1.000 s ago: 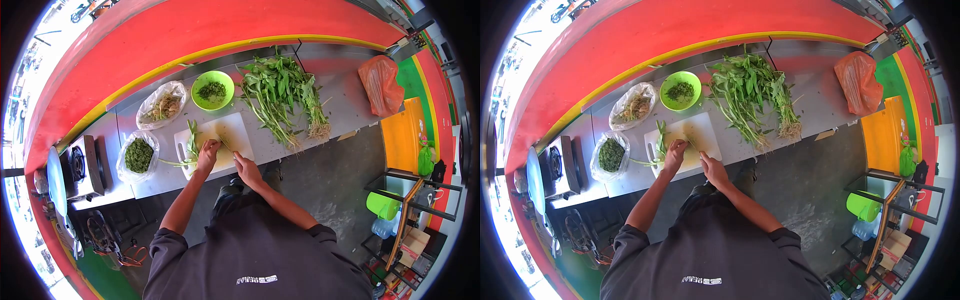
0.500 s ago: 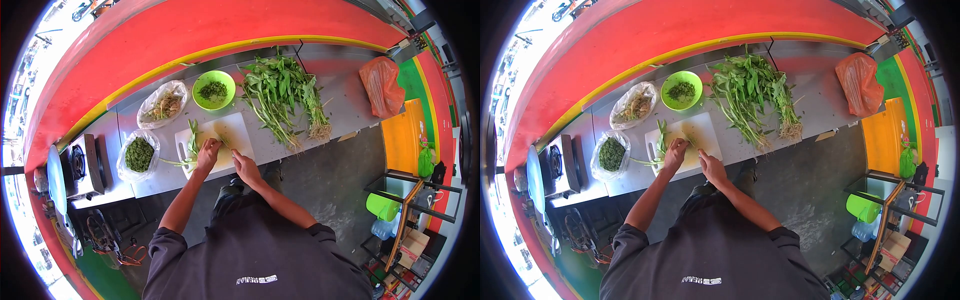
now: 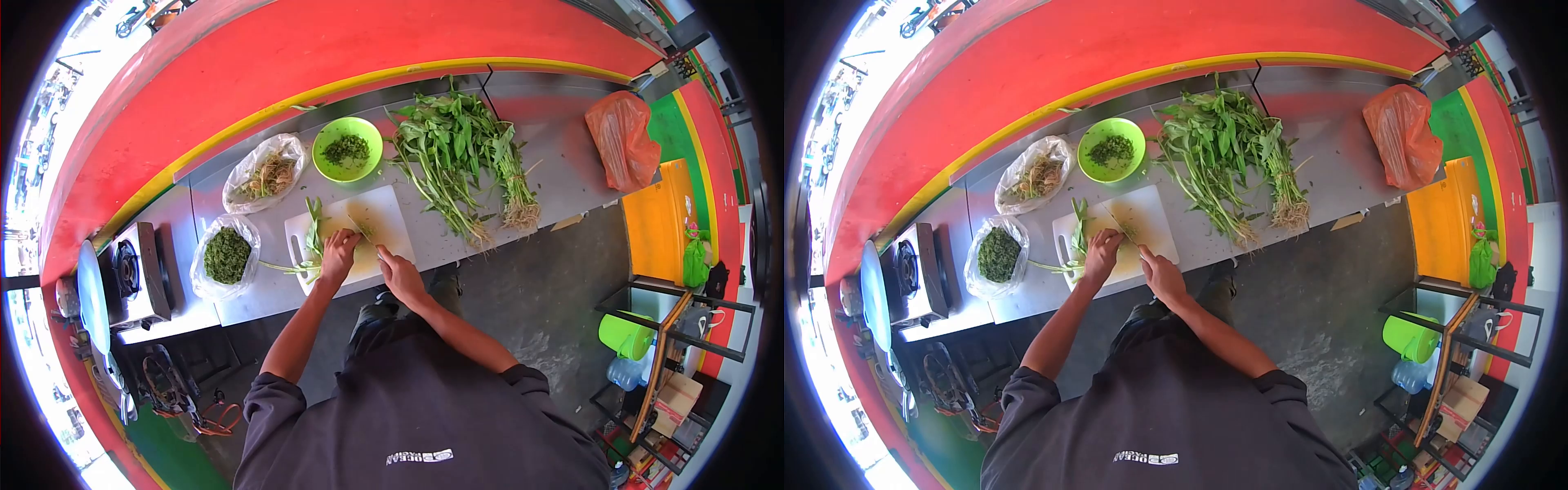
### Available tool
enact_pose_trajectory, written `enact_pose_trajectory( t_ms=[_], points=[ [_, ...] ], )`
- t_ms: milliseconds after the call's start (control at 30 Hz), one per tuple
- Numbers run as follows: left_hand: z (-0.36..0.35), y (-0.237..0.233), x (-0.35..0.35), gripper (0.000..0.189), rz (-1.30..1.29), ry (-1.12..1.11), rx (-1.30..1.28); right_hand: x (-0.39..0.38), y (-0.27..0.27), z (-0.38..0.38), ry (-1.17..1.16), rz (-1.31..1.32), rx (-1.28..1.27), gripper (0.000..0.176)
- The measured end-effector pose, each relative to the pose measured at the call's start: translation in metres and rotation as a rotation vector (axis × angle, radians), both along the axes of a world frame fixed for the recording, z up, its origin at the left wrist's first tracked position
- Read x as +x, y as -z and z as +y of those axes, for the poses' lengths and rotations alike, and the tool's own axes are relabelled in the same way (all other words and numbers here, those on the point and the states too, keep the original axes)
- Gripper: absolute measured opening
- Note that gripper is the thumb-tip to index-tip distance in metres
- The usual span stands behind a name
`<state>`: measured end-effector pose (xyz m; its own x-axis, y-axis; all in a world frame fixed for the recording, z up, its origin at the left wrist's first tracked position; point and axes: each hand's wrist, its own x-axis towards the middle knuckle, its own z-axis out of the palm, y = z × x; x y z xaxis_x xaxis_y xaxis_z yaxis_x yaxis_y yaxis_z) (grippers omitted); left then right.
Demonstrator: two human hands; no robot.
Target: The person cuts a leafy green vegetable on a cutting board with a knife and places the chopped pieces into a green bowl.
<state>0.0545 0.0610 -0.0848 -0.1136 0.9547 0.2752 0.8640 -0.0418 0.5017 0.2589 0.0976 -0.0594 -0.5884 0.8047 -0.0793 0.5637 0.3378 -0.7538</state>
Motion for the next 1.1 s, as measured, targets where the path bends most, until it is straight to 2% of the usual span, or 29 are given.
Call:
enact_pose_trajectory(
  t_ms=[100,233,400,567,1000,1100],
  points=[
    [0.002,0.001,0.0,0.023,-0.101,-0.021,0.01,0.007,0.0,-0.005,-0.008,0.015,0.004,0.039],
    [0.002,0.002,0.002,0.022,-0.104,-0.02,0.019,0.011,0.005,-0.007,-0.016,0.0,0.047,0.041],
    [-0.003,-0.014,0.004,0.024,0.03,-0.024,-0.032,0.003,0.011,0.0,-0.014,0.008,0.032,0.043],
    [-0.005,0.002,0.0,0.029,-0.03,-0.031,-0.016,0.008,0.005,-0.004,-0.018,0.059,0.024,0.043],
    [-0.004,0.004,-0.002,0.032,-0.049,-0.007,-0.017,0.006,0.003,-0.005,-0.002,0.103,-0.014,0.041],
    [-0.002,-0.001,-0.002,0.025,-0.026,0.014,0.006,0.006,0.005,-0.002,-0.007,0.056,-0.031,0.04]
  ],
)
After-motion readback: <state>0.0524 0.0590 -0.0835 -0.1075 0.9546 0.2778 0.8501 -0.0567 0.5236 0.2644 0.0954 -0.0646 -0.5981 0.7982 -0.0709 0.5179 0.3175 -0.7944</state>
